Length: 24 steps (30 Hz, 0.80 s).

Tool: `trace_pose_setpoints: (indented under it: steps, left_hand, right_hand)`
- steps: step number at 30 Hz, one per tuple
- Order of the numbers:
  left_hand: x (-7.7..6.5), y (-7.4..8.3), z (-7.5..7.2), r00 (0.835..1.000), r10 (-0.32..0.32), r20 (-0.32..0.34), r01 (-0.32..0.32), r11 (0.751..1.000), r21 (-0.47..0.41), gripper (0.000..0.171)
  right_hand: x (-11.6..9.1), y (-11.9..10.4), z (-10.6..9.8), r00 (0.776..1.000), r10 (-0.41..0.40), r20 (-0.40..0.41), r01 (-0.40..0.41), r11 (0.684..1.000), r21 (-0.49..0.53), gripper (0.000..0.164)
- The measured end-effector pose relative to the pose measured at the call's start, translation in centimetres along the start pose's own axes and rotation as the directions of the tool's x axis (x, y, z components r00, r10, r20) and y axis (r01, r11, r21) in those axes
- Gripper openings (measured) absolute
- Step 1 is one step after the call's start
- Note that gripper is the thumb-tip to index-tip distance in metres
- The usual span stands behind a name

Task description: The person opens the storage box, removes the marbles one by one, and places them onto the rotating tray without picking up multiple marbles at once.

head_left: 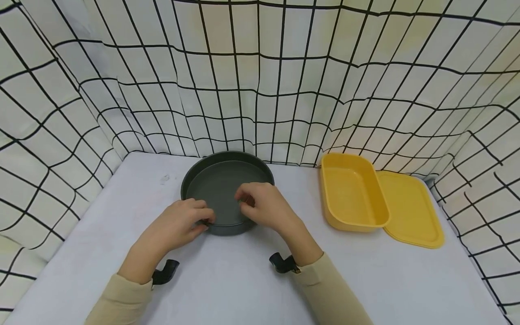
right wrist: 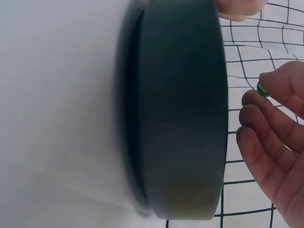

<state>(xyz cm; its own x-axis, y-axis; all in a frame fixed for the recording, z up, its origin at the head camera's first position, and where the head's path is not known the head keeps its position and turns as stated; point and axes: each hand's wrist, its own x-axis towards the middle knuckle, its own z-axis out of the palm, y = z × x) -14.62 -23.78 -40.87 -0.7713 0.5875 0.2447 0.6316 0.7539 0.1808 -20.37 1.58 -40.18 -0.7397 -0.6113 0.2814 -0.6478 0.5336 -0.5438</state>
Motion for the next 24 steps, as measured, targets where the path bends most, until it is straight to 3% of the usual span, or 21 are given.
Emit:
trace_pose_setpoints:
  steps: [8, 14, 24]
  left_hand:
    - [0.0, 0.1, 0.2, 1.000, 0.004, -0.003, -0.004, 1.000, 0.003, 0.030]
    - [0.1, 0.1, 0.1, 1.000, 0.006, -0.001, -0.006, 1.000, 0.002, 0.030]
    - [0.1, 0.1, 0.0, 1.000, 0.005, -0.004, -0.005, 1.000, -0.008, 0.030]
  right_hand:
    - [0.7, -0.3, 0.7, 0.997, 0.026, 0.074, -0.023, 0.999, -0.042, 0.016]
    - [1.0, -0.3, 1.4, 0.987, 0.057, 0.150, -0.033, 0.987, -0.157, 0.016]
    - [1.9, 0.0, 2.2, 0.955, 0.123, 0.271, -0.047, 0.961, -0.271, 0.019]
